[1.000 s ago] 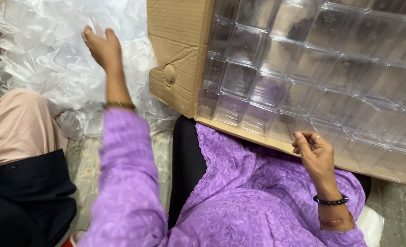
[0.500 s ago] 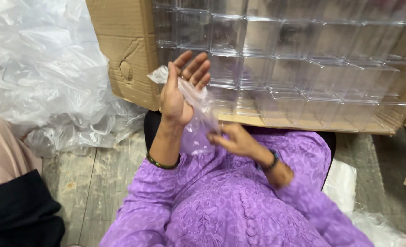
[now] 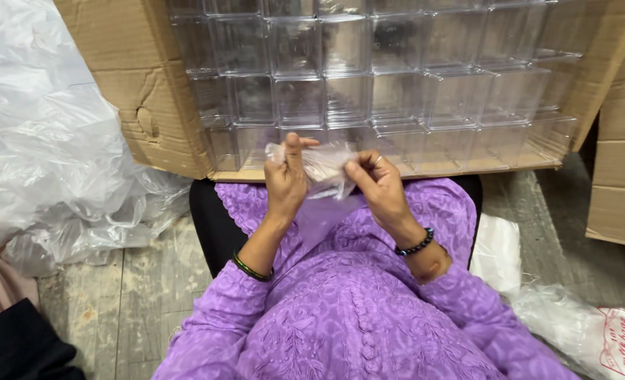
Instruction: The person sits on the floor and packs clear plastic boxes into plastic bags one at a time, then places the bagged boxes into a cardboard box in front of them. They repeat this bagging cycle continuously throughout the episode.
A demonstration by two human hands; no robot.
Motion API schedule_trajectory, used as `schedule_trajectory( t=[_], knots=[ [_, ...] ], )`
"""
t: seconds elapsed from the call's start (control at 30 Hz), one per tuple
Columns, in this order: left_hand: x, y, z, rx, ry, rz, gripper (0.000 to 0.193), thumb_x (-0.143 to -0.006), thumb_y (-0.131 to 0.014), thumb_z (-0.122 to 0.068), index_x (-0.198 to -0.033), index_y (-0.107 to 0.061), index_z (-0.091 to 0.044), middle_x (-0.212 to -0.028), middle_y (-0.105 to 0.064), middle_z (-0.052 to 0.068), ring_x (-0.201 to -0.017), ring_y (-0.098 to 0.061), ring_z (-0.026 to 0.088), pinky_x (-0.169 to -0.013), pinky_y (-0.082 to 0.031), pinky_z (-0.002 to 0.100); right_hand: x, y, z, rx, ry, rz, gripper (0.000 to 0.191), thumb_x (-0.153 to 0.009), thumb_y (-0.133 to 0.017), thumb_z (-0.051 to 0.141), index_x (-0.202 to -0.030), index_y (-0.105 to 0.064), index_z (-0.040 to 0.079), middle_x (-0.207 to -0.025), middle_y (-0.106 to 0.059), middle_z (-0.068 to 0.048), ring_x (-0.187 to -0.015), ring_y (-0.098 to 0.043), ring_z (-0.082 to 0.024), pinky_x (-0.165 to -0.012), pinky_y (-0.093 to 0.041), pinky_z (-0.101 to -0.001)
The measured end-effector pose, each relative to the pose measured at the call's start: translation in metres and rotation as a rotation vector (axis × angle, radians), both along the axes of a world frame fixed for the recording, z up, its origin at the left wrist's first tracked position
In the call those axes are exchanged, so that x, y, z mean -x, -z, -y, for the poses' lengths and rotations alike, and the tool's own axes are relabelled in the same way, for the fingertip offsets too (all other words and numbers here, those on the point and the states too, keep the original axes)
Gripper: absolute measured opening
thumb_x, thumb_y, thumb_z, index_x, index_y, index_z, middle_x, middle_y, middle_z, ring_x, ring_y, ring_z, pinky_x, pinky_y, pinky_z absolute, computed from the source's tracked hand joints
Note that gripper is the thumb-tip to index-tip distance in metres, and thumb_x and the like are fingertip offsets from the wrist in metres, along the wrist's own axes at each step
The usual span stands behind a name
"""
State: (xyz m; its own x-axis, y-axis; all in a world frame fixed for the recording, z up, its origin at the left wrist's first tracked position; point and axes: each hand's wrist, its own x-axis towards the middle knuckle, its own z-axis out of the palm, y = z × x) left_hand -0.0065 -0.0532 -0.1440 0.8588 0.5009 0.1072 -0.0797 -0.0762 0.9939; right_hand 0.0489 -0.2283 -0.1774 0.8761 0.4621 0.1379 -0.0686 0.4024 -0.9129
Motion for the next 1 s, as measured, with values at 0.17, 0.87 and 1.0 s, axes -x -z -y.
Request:
schedule_trajectory(
  t=[0.17,0.87,1.0],
  knots=[
    [0.004,-0.011,0.009,-0.145,0.111,0.145,0.044,-0.112,-0.052,-0.037,-0.107,-0.078,-0.002,-0.071,-0.054,-0.006,-0.065,-0.046,0.005,-0.056,-0.035,0.025,-0.009,-0.018,0.011,0.168,-0.011,0.091,0.018,-0.095,-0.073,0.014,-0.108,-0.070,0.002,-0.093,-0.072,0.001,-0.085,-0.067,-0.007,-0.077,-0.056,-0.0217],
    [0.038,0.066,-0.032,0.886,1.512,-0.006,0.023,-0.107,-0.063,-0.023,-0.114,-0.068,-0.001,-0.094,-0.070,0.013,-0.058,-0.058,0.013,-0.041,-0.040,0.025,0.010,0.021,0.127,0.272,-0.390,-0.231,0.024,-0.101,-0.074,0.022,-0.113,-0.064,0.004,-0.079,-0.062,0.005,-0.066,-0.054,-0.003,-0.058,-0.043,-0.0212],
    [-0.023,0.102,-0.012,0.683,0.881,-0.380,0.014,-0.104,-0.063,-0.013,-0.111,-0.062,-0.001,-0.068,-0.054,0.001,-0.041,-0.041,0.006,-0.033,-0.026,0.024,-0.015,0.018,0.137,0.815,-0.097,0.186,0.024,-0.094,-0.072,0.024,-0.110,-0.072,0.006,-0.072,-0.058,0.001,-0.061,-0.052,-0.006,-0.051,-0.040,-0.0254]
  ],
)
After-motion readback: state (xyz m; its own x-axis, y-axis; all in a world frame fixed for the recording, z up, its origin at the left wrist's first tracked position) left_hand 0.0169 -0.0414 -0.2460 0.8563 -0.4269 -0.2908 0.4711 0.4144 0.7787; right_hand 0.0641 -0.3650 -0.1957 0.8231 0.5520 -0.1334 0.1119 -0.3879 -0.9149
